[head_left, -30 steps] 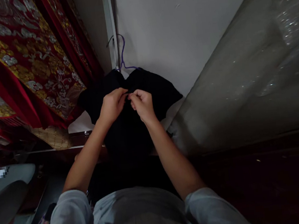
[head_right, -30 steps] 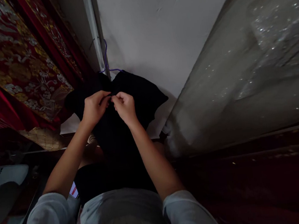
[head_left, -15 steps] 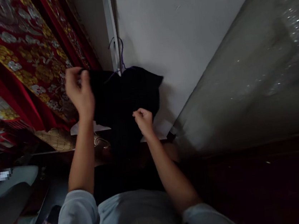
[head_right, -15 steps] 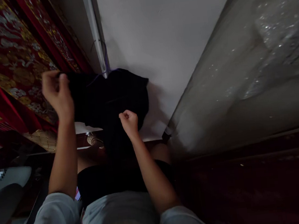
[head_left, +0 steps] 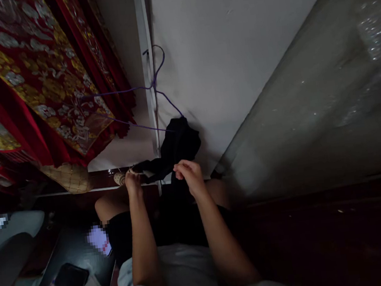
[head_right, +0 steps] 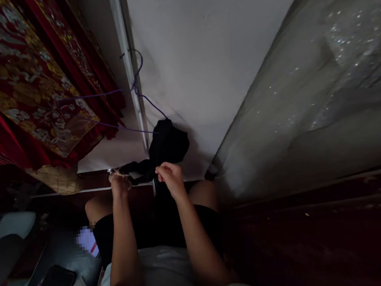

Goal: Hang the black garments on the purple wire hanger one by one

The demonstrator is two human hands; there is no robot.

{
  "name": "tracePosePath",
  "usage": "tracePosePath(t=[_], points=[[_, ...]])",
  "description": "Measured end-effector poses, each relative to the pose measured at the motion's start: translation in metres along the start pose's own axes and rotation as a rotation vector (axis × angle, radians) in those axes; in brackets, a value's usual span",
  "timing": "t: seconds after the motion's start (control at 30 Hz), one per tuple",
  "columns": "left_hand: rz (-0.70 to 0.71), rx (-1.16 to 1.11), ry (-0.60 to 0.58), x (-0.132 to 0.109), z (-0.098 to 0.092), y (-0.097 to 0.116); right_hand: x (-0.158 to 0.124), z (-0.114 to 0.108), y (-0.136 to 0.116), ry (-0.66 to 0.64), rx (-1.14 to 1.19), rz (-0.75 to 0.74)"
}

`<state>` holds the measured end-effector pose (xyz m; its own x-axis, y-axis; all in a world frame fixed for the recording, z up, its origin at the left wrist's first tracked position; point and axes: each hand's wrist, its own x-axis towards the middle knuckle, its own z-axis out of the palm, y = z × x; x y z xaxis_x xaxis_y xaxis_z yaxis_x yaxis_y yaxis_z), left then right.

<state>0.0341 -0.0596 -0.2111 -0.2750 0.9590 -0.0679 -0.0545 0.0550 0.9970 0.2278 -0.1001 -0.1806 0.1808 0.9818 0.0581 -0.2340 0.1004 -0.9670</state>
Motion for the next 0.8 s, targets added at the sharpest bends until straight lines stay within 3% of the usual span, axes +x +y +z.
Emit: tracePosePath(t=[0.1,0.23,0.33,0.43,0.57,0.67,0.73,0.8], points=[[0.055,-0.056,-0.015,-0.002,0.003,0.015,-0.002,0.004,0.009,-0.002,-0.076,-0.034],[0.257,-0.202,-0.172,-0.031,0.021,0.042,-0.004,0.007,0.014,-0.054,-0.152,-0.158],[0.385,-0.233,-0.239,-0.06,0.038,0.057,-0.01,0.014,0.01,-0.184,-0.022,-0.22],[0.472,-0.149,-0.209,-0.071,0.047,0.067,-0.02,0.023,0.004,-0.296,0.111,-0.162],[0.653,-0.007,-0.137,-0.057,0.047,0.08,-0.029,0.028,-0.005,-0.41,0.173,-0.072],[0.773,0.164,-0.122,-0.036,0.044,0.091,-0.021,0.025,-0.018,-0.422,0.085,-0.054],[0.746,0.196,-0.181,-0.024,0.039,0.092,-0.007,0.022,-0.032,-0.409,-0.056,-0.115],[0.635,0.168,-0.356,-0.016,0.032,0.085,0.012,0.018,-0.05,-0.418,-0.225,-0.224]])
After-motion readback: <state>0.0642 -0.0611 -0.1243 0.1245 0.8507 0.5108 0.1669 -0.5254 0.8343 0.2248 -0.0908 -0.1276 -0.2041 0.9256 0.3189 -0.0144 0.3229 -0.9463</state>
